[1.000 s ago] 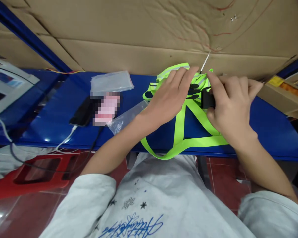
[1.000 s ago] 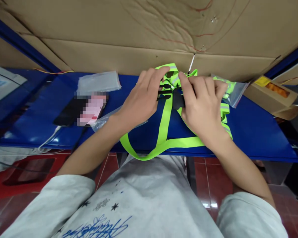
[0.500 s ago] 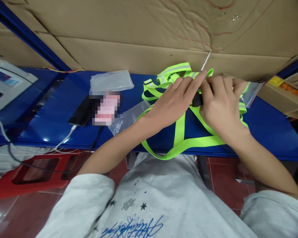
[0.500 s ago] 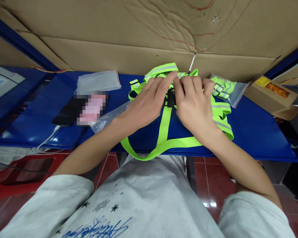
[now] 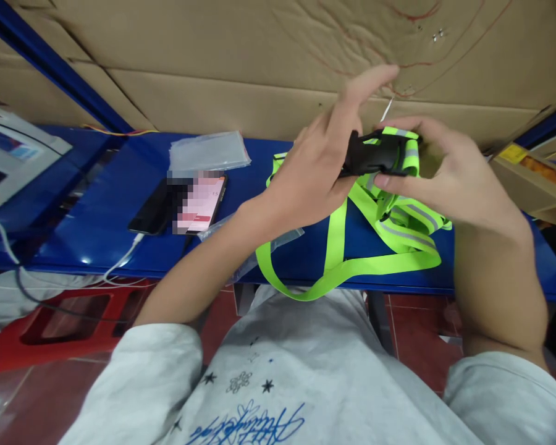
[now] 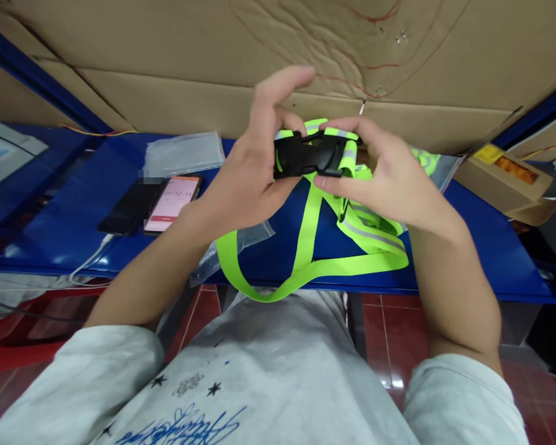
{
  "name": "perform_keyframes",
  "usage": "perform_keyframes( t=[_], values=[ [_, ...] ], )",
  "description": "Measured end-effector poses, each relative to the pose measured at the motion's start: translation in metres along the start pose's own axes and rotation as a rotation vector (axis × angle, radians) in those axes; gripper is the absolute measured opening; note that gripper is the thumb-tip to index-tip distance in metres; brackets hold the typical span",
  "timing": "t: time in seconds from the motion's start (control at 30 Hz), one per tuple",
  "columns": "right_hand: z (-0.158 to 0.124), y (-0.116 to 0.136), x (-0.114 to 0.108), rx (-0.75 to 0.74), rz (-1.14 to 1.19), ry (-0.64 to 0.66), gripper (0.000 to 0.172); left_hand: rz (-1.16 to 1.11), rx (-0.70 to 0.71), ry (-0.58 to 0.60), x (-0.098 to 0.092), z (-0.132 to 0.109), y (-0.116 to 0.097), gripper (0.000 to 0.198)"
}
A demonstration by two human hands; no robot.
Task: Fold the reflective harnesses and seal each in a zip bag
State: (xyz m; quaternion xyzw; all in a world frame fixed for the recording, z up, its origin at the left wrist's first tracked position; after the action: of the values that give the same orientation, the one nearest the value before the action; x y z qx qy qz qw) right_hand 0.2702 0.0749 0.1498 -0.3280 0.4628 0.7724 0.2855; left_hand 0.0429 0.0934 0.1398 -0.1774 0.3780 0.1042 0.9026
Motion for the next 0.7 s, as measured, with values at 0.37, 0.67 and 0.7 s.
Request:
perform_keyframes(
  t=[0.37, 0.67, 0.7],
  values=[
    [0.023, 0.038, -0.005, 0.186, 0.864, 0.078, 0.070, -0.342, 0.128, 0.067, -0.049, -0.003, 0.015, 0.097],
    [0.038, 0.042, -0.004, 0.133, 0.943, 0.166, 0.078, -1.029, -0.162, 0.077, -0.024, -0.003, 0.029, 0.097],
    [0.039, 0.040, -0.001, 0.119, 0.969, 0.179, 0.078, -1.164, -0.194, 0.028, -0.021, -0.002, 0.030, 0.087]
  ],
)
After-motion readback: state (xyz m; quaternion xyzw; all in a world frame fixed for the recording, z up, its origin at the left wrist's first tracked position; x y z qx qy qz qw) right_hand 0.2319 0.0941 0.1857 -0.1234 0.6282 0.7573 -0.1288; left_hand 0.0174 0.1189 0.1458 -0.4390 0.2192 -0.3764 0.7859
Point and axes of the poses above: each hand's wrist, its own z-axis towards the middle knuckle, its own x-axis out of the palm, y = z × x, the point moved 1 cm from there along z, towards the middle knuckle, and after that the axes turned 12 degrees about x, right-handed, at the moved point
